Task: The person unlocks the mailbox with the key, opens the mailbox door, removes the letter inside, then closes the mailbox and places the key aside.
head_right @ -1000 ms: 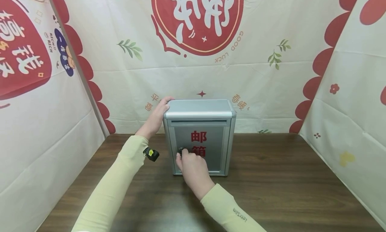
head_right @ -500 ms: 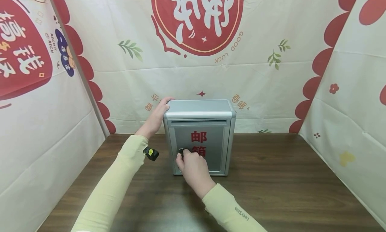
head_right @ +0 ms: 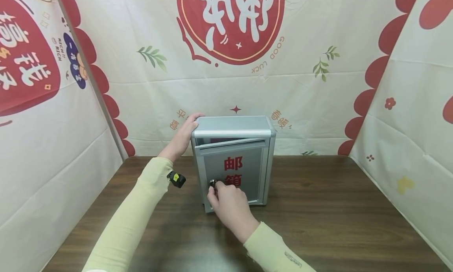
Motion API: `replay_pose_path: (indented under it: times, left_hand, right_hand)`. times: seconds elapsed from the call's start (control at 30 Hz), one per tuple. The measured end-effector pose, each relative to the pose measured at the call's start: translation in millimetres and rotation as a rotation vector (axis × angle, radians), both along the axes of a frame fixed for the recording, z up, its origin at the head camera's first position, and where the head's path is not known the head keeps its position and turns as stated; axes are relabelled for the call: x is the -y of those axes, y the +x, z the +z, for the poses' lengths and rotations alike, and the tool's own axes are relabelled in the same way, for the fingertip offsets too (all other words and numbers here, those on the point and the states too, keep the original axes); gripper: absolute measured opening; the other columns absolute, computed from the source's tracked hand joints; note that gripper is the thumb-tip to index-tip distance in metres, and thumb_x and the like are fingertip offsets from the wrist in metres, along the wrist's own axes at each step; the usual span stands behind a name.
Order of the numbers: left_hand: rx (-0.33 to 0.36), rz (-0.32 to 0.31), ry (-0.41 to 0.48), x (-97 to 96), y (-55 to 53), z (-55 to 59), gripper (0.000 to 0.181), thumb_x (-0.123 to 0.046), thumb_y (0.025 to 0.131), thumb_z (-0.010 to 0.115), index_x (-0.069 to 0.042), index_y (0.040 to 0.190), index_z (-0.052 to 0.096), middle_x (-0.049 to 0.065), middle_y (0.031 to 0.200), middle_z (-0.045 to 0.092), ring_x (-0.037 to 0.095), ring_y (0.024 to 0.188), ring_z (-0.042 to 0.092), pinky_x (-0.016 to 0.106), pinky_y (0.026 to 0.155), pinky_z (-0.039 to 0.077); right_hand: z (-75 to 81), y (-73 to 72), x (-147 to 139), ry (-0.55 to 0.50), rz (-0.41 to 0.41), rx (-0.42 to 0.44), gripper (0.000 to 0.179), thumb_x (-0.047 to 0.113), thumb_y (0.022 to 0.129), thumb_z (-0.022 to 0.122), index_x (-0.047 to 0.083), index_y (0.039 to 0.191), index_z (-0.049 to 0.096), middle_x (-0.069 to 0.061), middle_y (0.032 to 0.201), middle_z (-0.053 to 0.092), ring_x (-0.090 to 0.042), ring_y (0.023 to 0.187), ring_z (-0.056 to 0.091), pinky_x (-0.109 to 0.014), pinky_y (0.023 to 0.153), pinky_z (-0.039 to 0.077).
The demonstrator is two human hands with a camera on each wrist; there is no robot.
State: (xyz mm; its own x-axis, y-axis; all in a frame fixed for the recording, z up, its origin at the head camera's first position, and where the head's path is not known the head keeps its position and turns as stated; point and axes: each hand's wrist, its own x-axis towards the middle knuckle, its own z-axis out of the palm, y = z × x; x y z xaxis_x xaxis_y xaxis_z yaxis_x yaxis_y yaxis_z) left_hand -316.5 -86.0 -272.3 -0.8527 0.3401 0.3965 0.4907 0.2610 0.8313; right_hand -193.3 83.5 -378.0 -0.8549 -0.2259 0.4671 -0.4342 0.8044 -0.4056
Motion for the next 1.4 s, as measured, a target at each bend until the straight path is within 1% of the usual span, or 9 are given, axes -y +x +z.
replay_pose_path:
  times: [0.33, 0.53, 0.67, 0.8, 0.93, 1.03, 1.13, 1.2, 1.4]
  left_hand:
    - [-0.012, -0.003, -0.002, 0.3, -1.5, 0.4, 0.043, -0.027, 0.097, 0.027, -0.015, 0.136, 0.04, 0.007, 0.132, 0.046, 0.02, 0.118, 0.043, 0.044, 0.1, 0.034]
    - [-0.003, -0.012, -0.004, 1.1, -1.5, -1.4, 0.041, -0.026, 0.098, 0.026, -0.015, 0.136, 0.04, 0.008, 0.132, 0.046, 0.021, 0.119, 0.042, 0.045, 0.101, 0.032]
    - [0.002, -0.01, -0.007, 0.8, 3.1, 1.4, 0.041, -0.025, 0.099, 0.026, -0.015, 0.136, 0.04, 0.008, 0.132, 0.046, 0.021, 0.119, 0.042, 0.045, 0.101, 0.032]
    - [-0.004, -0.01, -0.01, 0.9, 2.8, 1.3, 0.042, -0.026, 0.099, 0.025, -0.015, 0.137, 0.04, 0.008, 0.133, 0.046, 0.022, 0.12, 0.042, 0.046, 0.1, 0.032]
    - [-0.026, 0.001, -0.01, 1.5, -2.5, -0.8, 0.043, -0.028, 0.097, 0.027, -0.016, 0.136, 0.041, 0.007, 0.131, 0.048, 0.02, 0.117, 0.044, 0.044, 0.099, 0.034]
    - [-0.037, 0.014, -0.008, 2.3, -3.1, 0.7, 0.043, -0.028, 0.096, 0.027, -0.015, 0.135, 0.042, 0.006, 0.129, 0.049, 0.02, 0.115, 0.045, 0.043, 0.098, 0.035]
    - [-0.045, 0.026, -0.003, 3.0, -3.1, 1.8, 0.042, -0.026, 0.096, 0.028, -0.014, 0.134, 0.043, 0.007, 0.126, 0.05, 0.02, 0.113, 0.046, 0.042, 0.096, 0.036]
    - [-0.048, 0.032, -0.009, 3.2, -2.9, 1.9, 0.042, -0.026, 0.096, 0.028, -0.014, 0.134, 0.043, 0.007, 0.126, 0.05, 0.021, 0.112, 0.045, 0.042, 0.096, 0.036]
    - [-0.053, 0.025, -0.041, 1.6, -2.1, 0.7, 0.044, -0.027, 0.096, 0.026, -0.013, 0.135, 0.041, 0.008, 0.128, 0.049, 0.021, 0.113, 0.045, 0.043, 0.096, 0.035]
  right_hand:
    - [1.2, 9.3, -5.4, 0.027, 0.003, -0.052, 0.031, 0.026, 0.093, 0.054, 0.022, 0.063, 0.047, 0.012, 0.047, 0.037, -0.002, 0.039, 0.033, -0.023, 0.038, 0.027]
    - [5.4, 13.4, -7.5, 0.071, -0.028, -0.102, 0.025, 0.031, 0.091, 0.058, 0.019, 0.069, 0.054, 0.013, 0.048, 0.036, -0.004, 0.04, 0.034, -0.024, 0.037, 0.029]
    - [13.4, 16.1, -10.8, 0.088, -0.057, -0.228, 0.023, 0.033, 0.087, 0.06, 0.014, 0.075, 0.06, 0.012, 0.051, 0.038, -0.003, 0.04, 0.033, -0.022, 0.036, 0.027]
    - [29.5, 19.0, -14.7, 0.062, -0.026, -0.416, 0.024, 0.032, 0.085, 0.06, 0.009, 0.08, 0.062, 0.005, 0.061, 0.051, -0.005, 0.045, 0.041, -0.022, 0.038, 0.033]
    - [51.0, 18.6, -15.6, 0.006, 0.048, -0.595, 0.029, 0.031, 0.084, 0.057, 0.004, 0.09, 0.064, -0.006, 0.082, 0.06, -0.019, 0.065, 0.055, -0.034, 0.054, 0.047]
    - [66.2, 13.7, -12.0, -0.017, 0.115, -0.66, 0.035, 0.03, 0.085, 0.057, 0.001, 0.101, 0.064, -0.013, 0.099, 0.059, -0.029, 0.088, 0.056, -0.044, 0.075, 0.047]
    - [75.9, 4.9, -6.1, 0.004, 0.173, -0.661, 0.04, 0.029, 0.086, 0.057, 0.0, 0.112, 0.061, -0.016, 0.115, 0.056, -0.033, 0.107, 0.051, -0.047, 0.092, 0.04]
    - [79.2, -1.7, -1.7, 0.031, 0.194, -0.647, 0.042, 0.028, 0.085, 0.058, 0.0, 0.117, 0.059, -0.016, 0.121, 0.053, -0.034, 0.113, 0.047, -0.047, 0.097, 0.035]
    - [78.0, -14.0, 8.7, 0.103, 0.193, -0.617, 0.05, 0.028, 0.085, 0.062, 0.002, 0.127, 0.056, -0.015, 0.126, 0.052, -0.033, 0.118, 0.045, -0.048, 0.105, 0.027]
